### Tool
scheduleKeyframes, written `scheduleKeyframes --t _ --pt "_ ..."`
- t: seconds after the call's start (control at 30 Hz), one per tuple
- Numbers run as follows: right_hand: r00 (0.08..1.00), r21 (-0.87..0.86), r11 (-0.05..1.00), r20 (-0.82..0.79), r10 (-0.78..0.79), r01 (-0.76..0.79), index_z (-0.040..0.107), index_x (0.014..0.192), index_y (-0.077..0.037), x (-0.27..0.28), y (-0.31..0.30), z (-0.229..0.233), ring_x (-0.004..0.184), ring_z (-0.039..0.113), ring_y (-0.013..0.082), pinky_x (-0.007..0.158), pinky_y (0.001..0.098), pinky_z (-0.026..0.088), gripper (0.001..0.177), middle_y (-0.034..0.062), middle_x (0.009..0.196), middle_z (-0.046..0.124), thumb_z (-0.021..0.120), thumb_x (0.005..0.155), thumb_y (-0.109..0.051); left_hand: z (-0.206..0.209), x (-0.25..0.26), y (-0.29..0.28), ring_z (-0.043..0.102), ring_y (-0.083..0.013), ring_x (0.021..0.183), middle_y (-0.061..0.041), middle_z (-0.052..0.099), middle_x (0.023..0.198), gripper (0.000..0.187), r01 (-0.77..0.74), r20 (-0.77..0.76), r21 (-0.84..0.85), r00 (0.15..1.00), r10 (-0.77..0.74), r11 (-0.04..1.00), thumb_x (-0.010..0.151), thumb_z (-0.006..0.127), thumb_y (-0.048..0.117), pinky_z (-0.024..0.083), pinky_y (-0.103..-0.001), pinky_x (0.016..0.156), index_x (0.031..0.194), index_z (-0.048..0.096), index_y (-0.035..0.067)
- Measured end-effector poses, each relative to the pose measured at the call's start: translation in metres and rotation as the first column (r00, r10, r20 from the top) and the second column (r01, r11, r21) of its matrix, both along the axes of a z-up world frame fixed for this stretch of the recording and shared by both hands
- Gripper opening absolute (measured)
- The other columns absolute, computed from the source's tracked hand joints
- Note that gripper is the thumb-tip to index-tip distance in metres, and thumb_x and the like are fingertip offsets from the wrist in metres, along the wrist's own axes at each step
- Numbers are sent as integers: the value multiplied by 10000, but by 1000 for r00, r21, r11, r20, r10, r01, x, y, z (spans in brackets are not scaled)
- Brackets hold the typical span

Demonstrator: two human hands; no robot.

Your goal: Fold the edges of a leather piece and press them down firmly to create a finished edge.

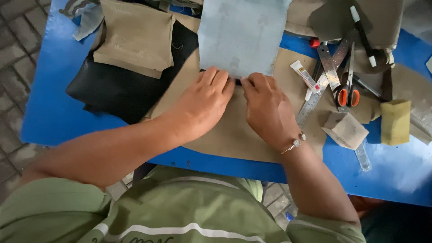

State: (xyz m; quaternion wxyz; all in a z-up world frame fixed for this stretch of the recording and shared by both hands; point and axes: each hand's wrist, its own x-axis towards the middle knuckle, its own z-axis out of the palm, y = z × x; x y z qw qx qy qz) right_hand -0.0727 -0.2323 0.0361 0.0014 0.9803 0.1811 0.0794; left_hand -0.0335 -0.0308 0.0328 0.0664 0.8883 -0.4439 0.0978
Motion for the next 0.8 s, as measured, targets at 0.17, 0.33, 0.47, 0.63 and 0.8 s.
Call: scheduleKeyframes --t 0.17,0.33,0.47,0.63,0.8 --pt "1000 49 999 2 10 -10 674 1259 -34 2 -3 -2 1090 634 330 678 416 599 268 90 1136 573 563 1029 -116 -20 4 -3 572 -319 1017 -135 492 1019 176 -21 103 -53 994 26 998 974 654 73 514 -395 884 1138 670 10" --pt "998 5 1000 56 18 -18 704 1199 -79 -1 -4 7 1106 639 285 702 366 600 217 52 1109 566 573 1040 -148 7 3 0 560 -286 1049 -125 489 1063 191 -48 -10 -39 999 48 998 963 671 115 526 -371 926 1113 659 -2" --pt "998 15 1000 55 18 -19 697 1205 -64 1 -8 -1 1112 636 298 685 365 597 226 60 1112 564 528 1068 -128 5 5 -3 543 -308 1102 -111 445 1094 272 -78 -53 -88 996 73 993 974 688 148 535 -401 946 1182 630 -18" --pt "999 34 999 42 20 -22 689 1258 -51 3 -9 -4 1138 627 304 659 378 593 263 72 1147 554 519 1065 -106 4 11 -2 508 -319 1106 -111 427 1110 249 -43 -76 -85 996 36 995 1025 611 133 474 -420 964 1234 627 -1" --pt "1000 34 999 -3 5 -5 667 1281 -54 4 -8 -1 1134 608 355 638 455 585 289 88 1141 548 523 1041 -125 1 13 -2 477 -335 1177 -111 422 1140 239 -11 -162 -37 987 4 999 1036 549 104 436 -419 980 1253 603 18"
